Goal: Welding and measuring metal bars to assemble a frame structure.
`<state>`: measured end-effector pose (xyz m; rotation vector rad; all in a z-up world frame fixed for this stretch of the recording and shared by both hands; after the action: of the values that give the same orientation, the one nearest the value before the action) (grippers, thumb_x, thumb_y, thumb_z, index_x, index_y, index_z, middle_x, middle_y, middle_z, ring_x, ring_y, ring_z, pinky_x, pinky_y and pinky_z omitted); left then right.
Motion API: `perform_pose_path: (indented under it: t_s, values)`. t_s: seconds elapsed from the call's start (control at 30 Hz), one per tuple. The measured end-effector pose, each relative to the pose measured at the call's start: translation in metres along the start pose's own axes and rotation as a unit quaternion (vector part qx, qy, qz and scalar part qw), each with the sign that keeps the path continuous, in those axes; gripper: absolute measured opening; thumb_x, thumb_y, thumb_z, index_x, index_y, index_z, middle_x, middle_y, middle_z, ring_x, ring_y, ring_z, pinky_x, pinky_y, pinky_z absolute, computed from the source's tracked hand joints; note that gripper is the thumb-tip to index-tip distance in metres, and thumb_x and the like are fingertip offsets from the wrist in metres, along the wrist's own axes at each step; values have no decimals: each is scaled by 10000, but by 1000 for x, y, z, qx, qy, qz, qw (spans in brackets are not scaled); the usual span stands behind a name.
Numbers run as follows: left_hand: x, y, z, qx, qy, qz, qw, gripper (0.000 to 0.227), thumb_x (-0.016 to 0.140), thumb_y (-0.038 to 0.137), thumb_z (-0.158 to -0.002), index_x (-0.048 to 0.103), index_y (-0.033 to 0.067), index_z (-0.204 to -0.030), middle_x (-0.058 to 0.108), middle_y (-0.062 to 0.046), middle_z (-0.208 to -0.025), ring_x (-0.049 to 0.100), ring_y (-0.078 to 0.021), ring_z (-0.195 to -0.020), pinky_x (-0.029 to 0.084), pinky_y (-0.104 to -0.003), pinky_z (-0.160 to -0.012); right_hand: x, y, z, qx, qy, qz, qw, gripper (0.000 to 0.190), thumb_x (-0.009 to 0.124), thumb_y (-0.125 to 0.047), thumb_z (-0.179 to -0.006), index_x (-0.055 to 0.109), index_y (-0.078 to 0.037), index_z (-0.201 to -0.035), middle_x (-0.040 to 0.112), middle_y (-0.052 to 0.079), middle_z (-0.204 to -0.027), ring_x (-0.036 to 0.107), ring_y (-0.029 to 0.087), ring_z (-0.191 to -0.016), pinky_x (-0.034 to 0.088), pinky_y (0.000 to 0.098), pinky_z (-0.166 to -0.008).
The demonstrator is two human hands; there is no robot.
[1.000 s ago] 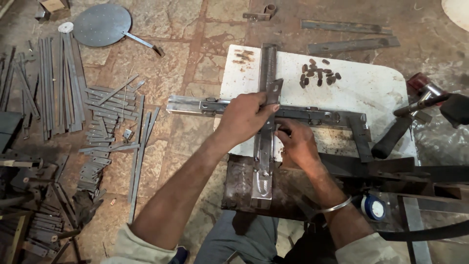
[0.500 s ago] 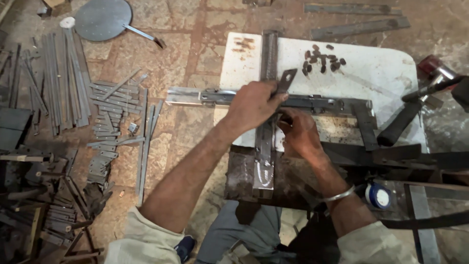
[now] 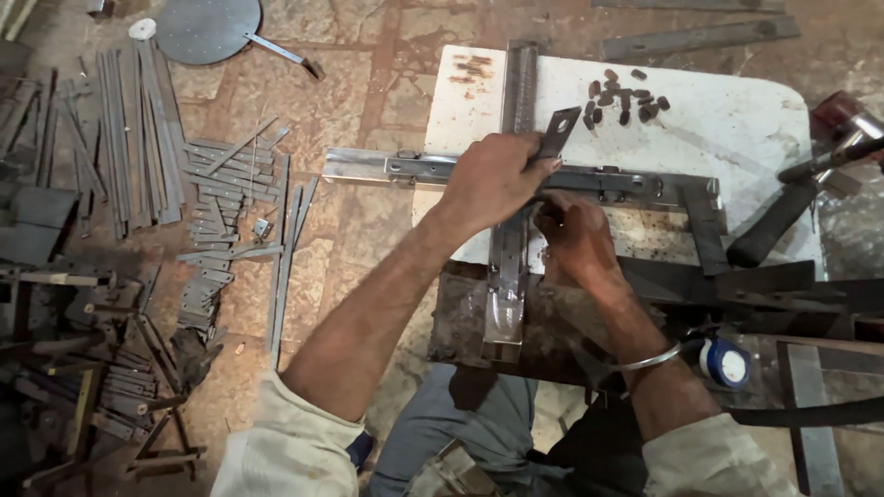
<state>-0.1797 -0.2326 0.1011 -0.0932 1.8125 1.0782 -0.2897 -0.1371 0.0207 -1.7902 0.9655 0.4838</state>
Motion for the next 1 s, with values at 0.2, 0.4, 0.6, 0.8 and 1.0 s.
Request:
perform_pose_path:
  t_s: [0.2, 0.4, 0.6, 0.8, 1.0]
  values:
    - [-8, 9, 1, 51, 64, 9, 997, 363, 667, 401, -940, 703, 40, -957, 707, -212, -852, 676, -435, -857, 506, -549, -730, -2, 6, 0, 8, -13, 17, 1000, 292, 732, -81, -867, 698, -5, -1147, 707, 198, -926, 684, 398, -880, 526, 472, -765]
    - [-9, 11, -1, 29, 38, 7, 999, 360, 667, 409, -939, 710, 52, -932, 708, -202, -852, 681, -424, -856, 516, -542, -742, 0, 7, -3, 31, -24, -6, 999, 305, 736, -113, -863, 701, -14, -1150, 738, 180, -938, 714, 364, -871, 543, 457, -775]
    - [1, 9, 0, 8, -4, 3, 1000, 340, 614, 403, -975, 696, 74, -953, 704, -156, -784, 710, -365, -768, 532, -517, -705, 3, 9, 3, 173, -85, -51, 980, 247, 693, -135, -930, 710, -34, -1155, 736, 158, -869, 726, 319, -747, 554, 435, -695]
    - [-5, 12, 1, 57, 41, -31, 997, 339, 635, 401, -980, 714, 74, -933, 706, -147, -786, 702, -359, -760, 531, -517, -695, 1, 14, 1, 59, -16, -20, 998, 252, 724, -105, -903, 720, -20, -1140, 743, 162, -932, 733, 316, -844, 556, 404, -739]
    - [-19, 4, 12, 33, 41, 12, 999, 341, 638, 419, -963, 733, 92, -978, 715, -135, -774, 692, -332, -720, 525, -486, -642, -9, 5, 7, 23, 62, -39, 997, 250, 766, -116, -897, 721, -49, -1134, 738, 151, -1037, 725, 318, -938, 575, 420, -825]
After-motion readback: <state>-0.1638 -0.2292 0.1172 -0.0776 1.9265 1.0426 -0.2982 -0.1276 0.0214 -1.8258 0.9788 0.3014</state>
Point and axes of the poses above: each hand's wrist, its own z-axis away from the middle knuckle, its own x-axis out of the palm, y = z × x, the point moved 7 cm from there along -z, towards the middle knuckle
